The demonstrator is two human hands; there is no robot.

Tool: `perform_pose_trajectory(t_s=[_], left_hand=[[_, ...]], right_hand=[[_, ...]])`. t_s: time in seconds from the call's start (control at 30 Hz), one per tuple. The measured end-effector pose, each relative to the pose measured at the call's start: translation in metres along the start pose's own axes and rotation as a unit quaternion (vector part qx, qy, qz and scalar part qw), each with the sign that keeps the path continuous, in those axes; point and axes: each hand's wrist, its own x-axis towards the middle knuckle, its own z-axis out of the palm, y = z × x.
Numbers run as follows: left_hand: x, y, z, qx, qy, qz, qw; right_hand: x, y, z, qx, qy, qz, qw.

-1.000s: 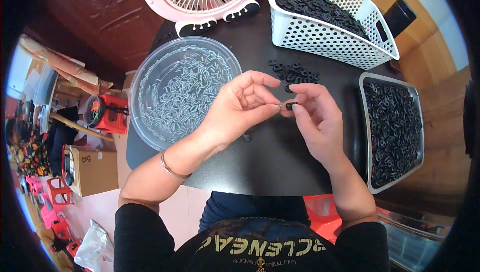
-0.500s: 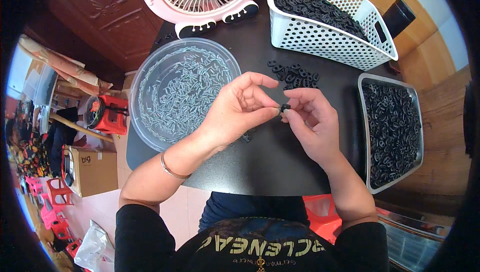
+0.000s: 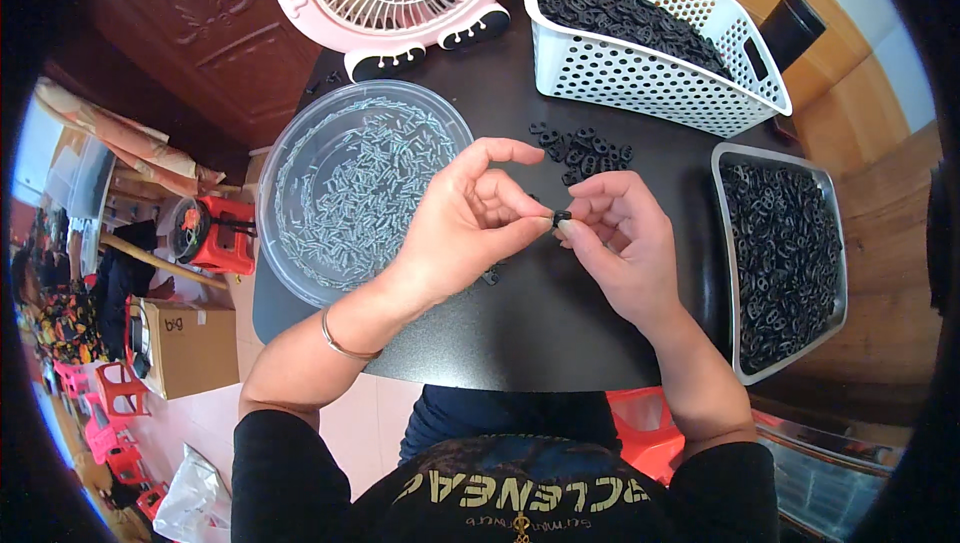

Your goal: The person sits at a table and assembles small hardware components by hand. They pick up black plastic fasteners and silver screws, insert the screws into the fasteners, and place the assembled units into a clear plastic container.

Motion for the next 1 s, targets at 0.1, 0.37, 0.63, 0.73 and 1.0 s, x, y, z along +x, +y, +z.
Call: perform_pose_trajectory(t_s=[0.1, 0.37, 0.63, 0.73, 1.0], left_hand=[[0.0, -0.003, 0.001, 0.05, -0.001, 0.037, 0.998], [0.002, -0.003, 0.002, -0.026, -0.002, 0.015, 1.0], [0.002, -0.003, -0.002, 0.035, -0.026, -0.062, 0.997], [0.001, -0.004, -0.001, 0.058, -0.034, -0.058, 0.996], [-0.002, -0.007, 0.003, 0.1, 0.002, 0.001, 0.995]], right_hand=[[0.0, 0.001, 0.0, 0.034, -0.004, 0.009, 0.999], [0.004, 0.001, -0.005, 0.11, -0.029, 0.016, 0.993], [0.004, 0.001, -0.006, 0.11, -0.013, 0.015, 0.994], [0.003, 0.0, -0.004, 0.109, -0.009, 0.019, 0.994], [0.003, 0.001, -0.004, 0.099, -0.015, 0.01, 0.995]])
